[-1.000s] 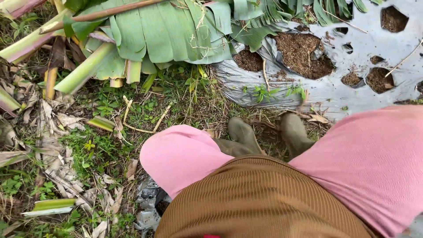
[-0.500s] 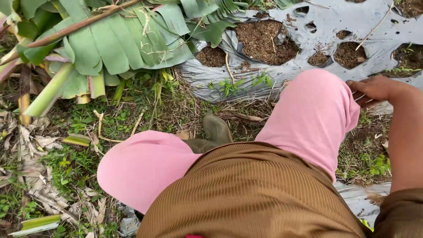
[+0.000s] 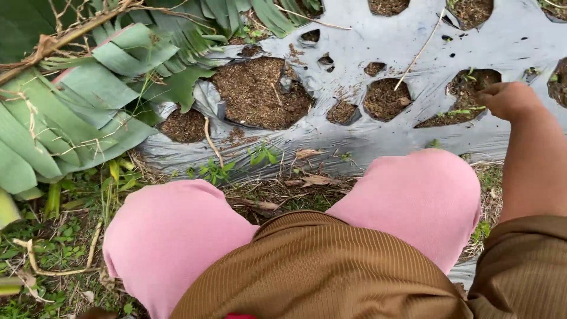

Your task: Weeding a vegetable garden bed by pulling weeds through holes in plastic mulch

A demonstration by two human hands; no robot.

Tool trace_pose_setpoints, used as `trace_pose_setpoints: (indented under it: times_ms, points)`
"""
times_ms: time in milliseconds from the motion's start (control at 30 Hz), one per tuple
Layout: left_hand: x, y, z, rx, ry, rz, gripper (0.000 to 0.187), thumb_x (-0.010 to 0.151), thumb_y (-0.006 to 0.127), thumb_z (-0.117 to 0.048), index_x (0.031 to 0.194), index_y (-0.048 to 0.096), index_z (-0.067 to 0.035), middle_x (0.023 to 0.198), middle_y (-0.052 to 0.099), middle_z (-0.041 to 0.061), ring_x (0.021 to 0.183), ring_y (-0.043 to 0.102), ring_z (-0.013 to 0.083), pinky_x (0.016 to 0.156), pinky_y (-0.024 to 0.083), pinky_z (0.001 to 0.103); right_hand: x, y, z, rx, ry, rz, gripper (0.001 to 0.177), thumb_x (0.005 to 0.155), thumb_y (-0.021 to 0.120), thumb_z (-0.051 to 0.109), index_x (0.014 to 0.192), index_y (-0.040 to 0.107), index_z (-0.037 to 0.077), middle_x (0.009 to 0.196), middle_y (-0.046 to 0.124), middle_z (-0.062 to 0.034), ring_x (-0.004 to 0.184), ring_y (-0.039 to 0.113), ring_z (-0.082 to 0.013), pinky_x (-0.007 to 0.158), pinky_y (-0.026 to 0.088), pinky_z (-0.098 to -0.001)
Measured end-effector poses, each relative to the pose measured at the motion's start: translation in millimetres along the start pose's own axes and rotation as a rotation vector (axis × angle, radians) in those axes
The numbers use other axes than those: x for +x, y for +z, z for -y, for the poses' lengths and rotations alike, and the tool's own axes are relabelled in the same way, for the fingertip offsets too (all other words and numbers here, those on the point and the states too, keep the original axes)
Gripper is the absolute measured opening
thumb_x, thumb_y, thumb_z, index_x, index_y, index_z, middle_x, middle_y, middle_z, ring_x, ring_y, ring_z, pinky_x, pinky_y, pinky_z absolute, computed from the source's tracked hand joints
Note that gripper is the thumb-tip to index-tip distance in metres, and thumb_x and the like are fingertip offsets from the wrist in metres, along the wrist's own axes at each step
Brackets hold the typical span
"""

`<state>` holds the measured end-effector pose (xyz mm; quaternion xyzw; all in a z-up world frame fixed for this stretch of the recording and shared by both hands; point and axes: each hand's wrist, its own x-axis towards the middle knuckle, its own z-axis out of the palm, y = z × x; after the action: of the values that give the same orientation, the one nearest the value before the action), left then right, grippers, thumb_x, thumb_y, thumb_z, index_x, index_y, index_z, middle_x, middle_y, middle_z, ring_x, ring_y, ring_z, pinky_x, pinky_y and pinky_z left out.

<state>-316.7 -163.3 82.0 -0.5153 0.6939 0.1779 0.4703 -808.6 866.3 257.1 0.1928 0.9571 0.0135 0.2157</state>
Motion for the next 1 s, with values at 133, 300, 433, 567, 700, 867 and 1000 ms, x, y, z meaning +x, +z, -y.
trace_pose_setpoints:
  times_ms: [133, 300, 433, 567, 700, 867, 1000]
  points:
    - [-70.5, -96.2, -293.6, 0.296, 0.288, -0.115, 0.051, 0.107, 0.041, -0.031, 0.139, 0.059, 0.005, 0.144, 0.061, 0.030, 0.114, 0.070, 0.0493, 0.098, 0.052, 0.057, 19.5, 47.5, -40.9, 0.024, 0.073, 0.119, 0.031, 0.100, 0.068, 0.034, 0.122, 0.080, 0.016, 0.094, 0.082, -0.0104, 0.082, 0.079, -0.0232, 0.082, 0.055, -0.0413]
    - [-299.2, -52.0, -581.6, 0.655, 0.854, -0.450, 0.063, 0.103, 0.051, -0.052, 0.153, 0.051, -0.013, 0.147, 0.058, 0.023, 0.132, 0.055, 0.0467, 0.104, 0.045, 0.057, 53.9, 161.9, -54.7, 0.390, -0.051, -0.029, 0.051, 0.088, 0.081, 0.040, 0.130, 0.073, 0.012, 0.116, 0.075, -0.0136, 0.103, 0.069, -0.0303, 0.086, 0.052, -0.0430]
    - [-422.2, 110.8, -683.3, 0.502, 1.391, -0.418, 0.045, 0.106, 0.057, -0.040, 0.147, 0.056, -0.021, 0.139, 0.060, 0.014, 0.127, 0.058, 0.0340, 0.104, 0.049, 0.055, 88.7, 225.3, -54.0, 0.443, -0.049, -0.483, 0.039, 0.083, 0.088, 0.029, 0.113, 0.067, 0.014, 0.108, 0.056, -0.0134, 0.100, 0.068, -0.0422, 0.090, 0.057, -0.0510]
    - [-484.7, 239.0, -692.1, 0.691, 1.567, -0.344, 0.050, 0.104, 0.057, -0.028, 0.151, 0.049, -0.012, 0.158, 0.041, 0.018, 0.144, 0.043, 0.0414, 0.114, 0.045, 0.056, 65.0, 205.4, -50.0, 0.483, -0.113, -0.460, 0.020, 0.089, 0.083, 0.026, 0.093, 0.069, 0.012, 0.091, 0.063, -0.0116, 0.091, 0.071, -0.0391, 0.082, 0.057, -0.0504]
    - [-455.1, 283.1, -681.9, 0.951, 1.516, -0.295, 0.064, 0.100, 0.063, -0.043, 0.155, 0.043, -0.017, 0.167, 0.026, 0.011, 0.151, 0.031, 0.0408, 0.115, 0.043, 0.060, 59.4, 201.2, -66.6, 0.675, 0.032, -0.268, 0.023, 0.085, 0.086, 0.041, 0.092, 0.073, 0.024, 0.091, 0.073, -0.0027, 0.097, 0.072, -0.0296, 0.083, 0.057, -0.0449]
    - [-417.0, 296.1, -672.5, 1.146, 1.504, -0.426, 0.093, 0.093, 0.068, -0.057, 0.164, 0.024, -0.018, 0.171, 0.016, 0.013, 0.156, 0.019, 0.0405, 0.126, 0.027, 0.054, 13.2, 159.0, -57.3, 0.845, -0.141, -0.251, 0.011, 0.092, 0.081, 0.023, 0.100, 0.075, 0.017, 0.087, 0.073, -0.0104, 0.088, 0.073, -0.0308, 0.076, 0.057, -0.0445]
    - [-425.1, 300.4, -665.5, 1.105, 1.461, -0.437, 0.101, 0.088, 0.073, -0.057, 0.165, 0.022, -0.016, 0.172, 0.012, 0.013, 0.157, 0.011, 0.0407, 0.128, 0.019, 0.054, 27.0, 179.7, -41.4, 0.557, -0.439, -0.427, 0.036, 0.082, 0.088, 0.024, 0.107, 0.065, 0.013, 0.092, 0.060, -0.0067, 0.100, 0.066, -0.0306, 0.092, 0.054, -0.0449]
